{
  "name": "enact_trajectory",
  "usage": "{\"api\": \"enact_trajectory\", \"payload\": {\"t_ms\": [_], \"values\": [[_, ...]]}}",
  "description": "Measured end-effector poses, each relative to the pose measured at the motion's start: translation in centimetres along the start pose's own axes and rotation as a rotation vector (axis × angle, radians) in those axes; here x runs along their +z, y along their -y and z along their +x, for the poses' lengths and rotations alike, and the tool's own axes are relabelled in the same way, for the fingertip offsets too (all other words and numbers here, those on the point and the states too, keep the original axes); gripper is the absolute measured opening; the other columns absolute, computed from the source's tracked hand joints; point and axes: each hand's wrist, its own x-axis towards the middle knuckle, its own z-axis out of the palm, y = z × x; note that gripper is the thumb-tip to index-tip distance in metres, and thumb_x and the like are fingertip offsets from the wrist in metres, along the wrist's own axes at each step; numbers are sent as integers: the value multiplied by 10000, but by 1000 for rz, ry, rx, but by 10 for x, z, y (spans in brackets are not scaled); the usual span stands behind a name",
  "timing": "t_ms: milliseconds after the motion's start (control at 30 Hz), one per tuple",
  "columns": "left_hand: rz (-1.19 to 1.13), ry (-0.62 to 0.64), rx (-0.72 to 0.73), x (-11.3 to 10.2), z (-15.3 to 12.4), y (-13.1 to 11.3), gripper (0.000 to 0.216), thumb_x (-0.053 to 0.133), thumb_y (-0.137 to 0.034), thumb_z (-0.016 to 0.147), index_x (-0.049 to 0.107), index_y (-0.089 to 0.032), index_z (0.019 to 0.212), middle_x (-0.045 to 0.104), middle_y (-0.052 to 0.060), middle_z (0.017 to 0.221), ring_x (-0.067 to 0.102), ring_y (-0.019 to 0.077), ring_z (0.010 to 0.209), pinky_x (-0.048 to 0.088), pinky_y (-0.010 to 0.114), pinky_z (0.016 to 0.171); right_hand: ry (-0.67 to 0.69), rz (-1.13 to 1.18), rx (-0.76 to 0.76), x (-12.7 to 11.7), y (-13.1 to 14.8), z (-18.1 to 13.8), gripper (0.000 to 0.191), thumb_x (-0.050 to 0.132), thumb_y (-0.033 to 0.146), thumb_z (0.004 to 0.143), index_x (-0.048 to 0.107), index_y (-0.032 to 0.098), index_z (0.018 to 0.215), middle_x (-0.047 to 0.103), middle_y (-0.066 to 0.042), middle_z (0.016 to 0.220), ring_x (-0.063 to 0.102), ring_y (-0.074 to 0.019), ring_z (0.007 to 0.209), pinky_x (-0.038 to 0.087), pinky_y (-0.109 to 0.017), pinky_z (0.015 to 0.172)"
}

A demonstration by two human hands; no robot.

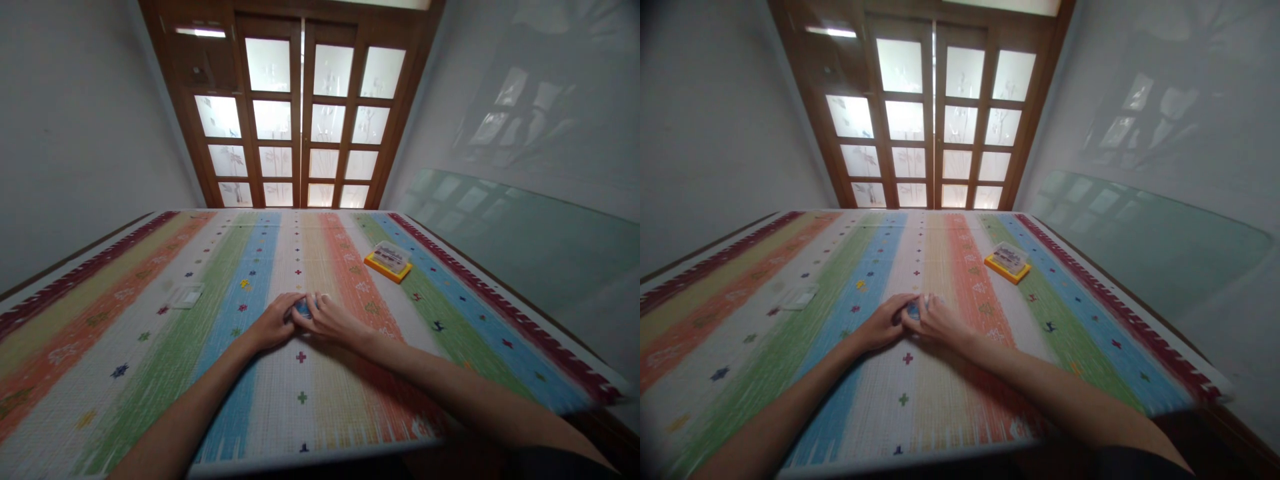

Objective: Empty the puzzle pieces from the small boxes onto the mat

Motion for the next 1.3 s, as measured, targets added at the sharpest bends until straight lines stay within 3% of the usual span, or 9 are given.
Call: {"api": "enact_trajectory", "payload": {"t_ms": [133,300,467,667,900,1133,1300], "values": [[5,6,6,-1,0,1,660,546,-50,716,571,-188,1362,655,144,1352,601,261,1268,452,510,1125,50,-24,42,-6,5,5,316,339,138,1047,463,135,1337,708,-276,1185,736,-294,954,547,-442,763],[0,9,1,-2,0,-1,633,570,-68,737,576,-205,1355,666,139,1336,619,264,1242,464,512,1109,20,62,31,-6,1,4,318,376,188,1051,463,130,1351,696,-258,1196,714,-282,981,533,-443,821],[8,-8,-16,-2,2,-1,585,586,-96,763,591,-205,1338,686,129,1305,638,260,1211,477,500,1093,-7,114,-7,0,-9,0,317,326,177,1060,483,112,1328,713,-241,1101,713,-262,869,526,-397,735],[-9,-1,-9,-4,3,-2,589,574,-88,755,605,-200,1332,684,131,1319,638,261,1227,475,492,1104,-38,-24,26,5,4,4,335,313,134,1043,485,116,1330,718,-263,1129,728,-291,901,539,-447,724],[-30,-8,-36,-5,3,-3,568,592,-99,757,616,-191,1317,685,142,1319,639,263,1225,470,496,1108,-93,59,95,10,12,8,321,385,166,1036,531,90,1312,696,-305,1194,724,-329,986,547,-525,805],[-31,-10,-44,-4,2,-2,573,630,-114,755,607,-190,1322,684,145,1303,646,271,1207,480,496,1089,-37,103,92,1,6,9,345,357,146,1038,501,69,1342,696,-298,1163,725,-296,939,538,-447,783],[-95,-19,-117,-2,1,-2,687,809,-265,732,567,-189,1371,629,172,1383,589,324,1294,417,545,1145,10,348,52,-3,-17,6,346,387,180,1049,484,114,1375,696,-232,1195,721,-255,913,540,-373,758]]}}
